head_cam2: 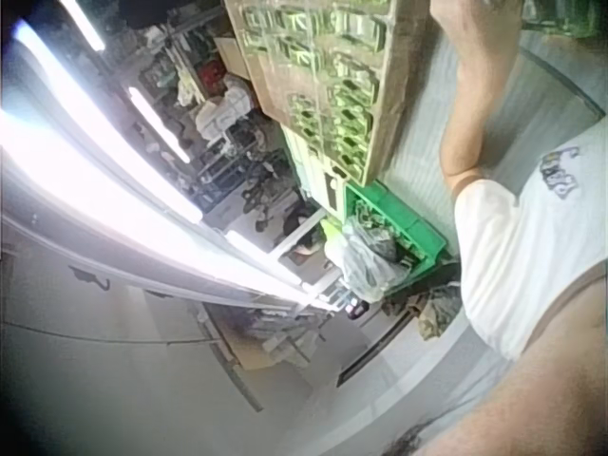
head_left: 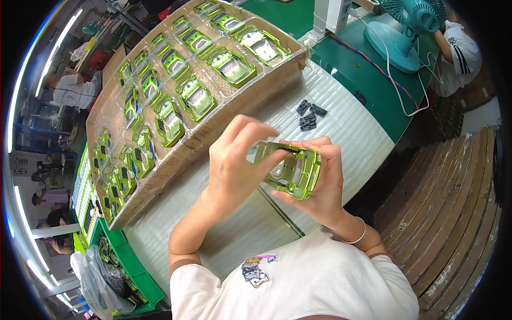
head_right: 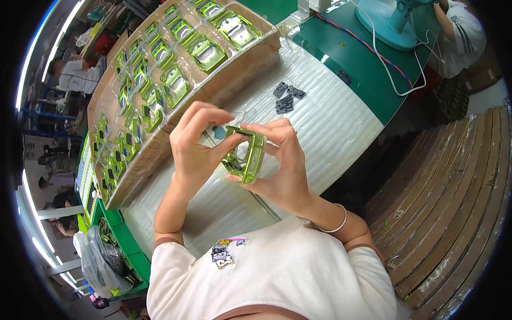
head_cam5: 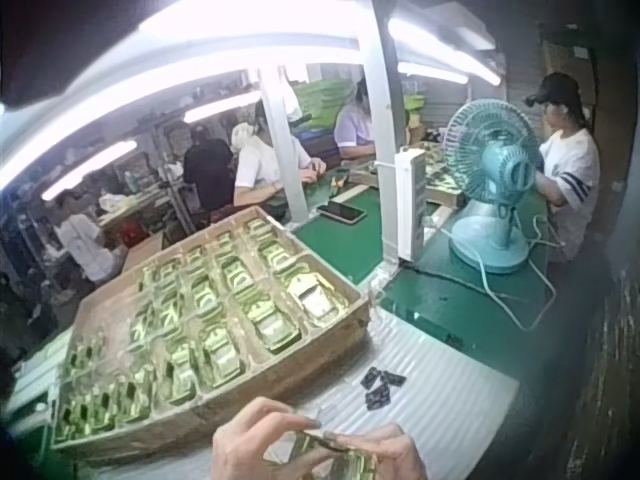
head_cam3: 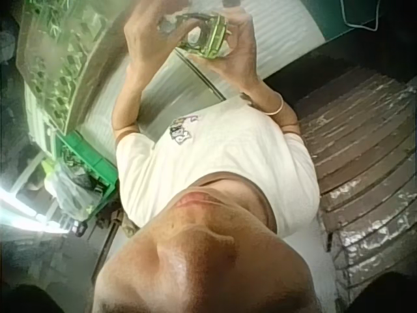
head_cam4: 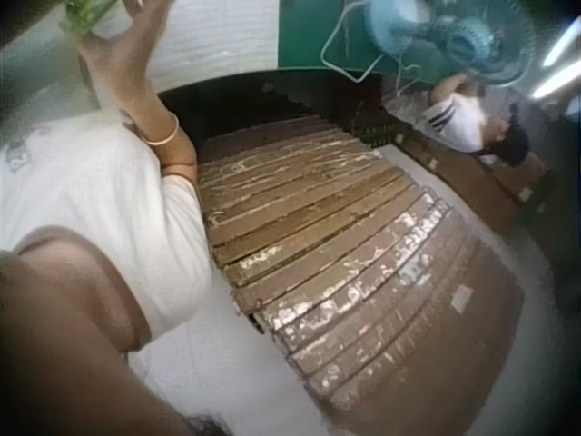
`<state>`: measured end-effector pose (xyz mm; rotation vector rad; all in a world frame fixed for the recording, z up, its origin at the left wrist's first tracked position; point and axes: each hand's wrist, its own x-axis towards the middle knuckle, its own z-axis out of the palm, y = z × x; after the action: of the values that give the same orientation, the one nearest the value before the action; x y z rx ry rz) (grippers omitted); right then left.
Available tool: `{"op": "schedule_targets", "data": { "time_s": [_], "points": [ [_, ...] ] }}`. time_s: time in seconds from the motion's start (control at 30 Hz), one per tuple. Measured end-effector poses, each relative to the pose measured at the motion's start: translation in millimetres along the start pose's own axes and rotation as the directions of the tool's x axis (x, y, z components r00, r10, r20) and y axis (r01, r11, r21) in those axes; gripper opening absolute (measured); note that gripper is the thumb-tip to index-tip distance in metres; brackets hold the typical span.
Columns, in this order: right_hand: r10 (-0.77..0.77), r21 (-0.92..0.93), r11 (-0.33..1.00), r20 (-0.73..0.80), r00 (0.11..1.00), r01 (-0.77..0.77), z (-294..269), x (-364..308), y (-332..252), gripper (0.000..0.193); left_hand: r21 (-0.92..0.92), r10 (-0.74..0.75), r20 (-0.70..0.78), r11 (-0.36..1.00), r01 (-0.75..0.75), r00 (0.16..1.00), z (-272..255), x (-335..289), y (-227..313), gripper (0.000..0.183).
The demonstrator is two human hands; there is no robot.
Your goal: The person assembles green toy cars by inserting small black wheels into the chassis. They pick up a car body, insert a wheel, rotate the object to check the fit, and place it into a cardboard tray. The process is repeated for multiple units.
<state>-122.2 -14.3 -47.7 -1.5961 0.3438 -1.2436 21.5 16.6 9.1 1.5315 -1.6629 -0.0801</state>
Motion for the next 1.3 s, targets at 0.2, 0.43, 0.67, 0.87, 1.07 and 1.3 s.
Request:
{"op": "schedule_targets", "data": {
  "time_s": [0.2,0.43,0.67,0.87,1.07,1.3],
  "points": [
    [-0.002,-0.012,1.000,0.031,1.000,0.003,-3.6,3.1,-4.8,0.070,-0.136,0.041,0.131,0.990,-0.024,0.990,-1.2,-2.2,-4.4,0.022],
    [-0.013,0.022,1.000,0.047,0.999,0.012,-2.3,2.6,-5.8,0.071,-0.171,0.048,0.099,0.985,-0.030,0.994,-0.6,-3.9,-6.6,0.022],
    [-0.079,0.057,0.996,0.058,0.995,0.075,-2.8,1.4,-7.6,0.074,-0.101,0.164,0.078,0.983,-0.156,0.983,-6.3,-4.6,2.3,0.025],
    [-0.197,-0.279,0.933,0.126,0.972,0.225,-8.3,5.2,-13.1,0.079,-0.019,0.349,-0.019,0.937,-0.350,0.937,-1.9,-6.7,3.7,0.040],
    [0.060,0.273,0.960,0.047,0.997,-0.070,-22.2,23.0,-17.0,0.061,-0.676,0.279,-0.120,0.680,-0.285,0.953,1.0,-8.5,-17.4,0.026],
    [0.308,0.233,0.912,0.154,0.939,-0.337,-8.6,19.1,-25.1,0.028,-0.759,0.274,-0.197,0.565,-0.323,0.941,1.5,-6.4,-19.2,0.040]
  ]
}}
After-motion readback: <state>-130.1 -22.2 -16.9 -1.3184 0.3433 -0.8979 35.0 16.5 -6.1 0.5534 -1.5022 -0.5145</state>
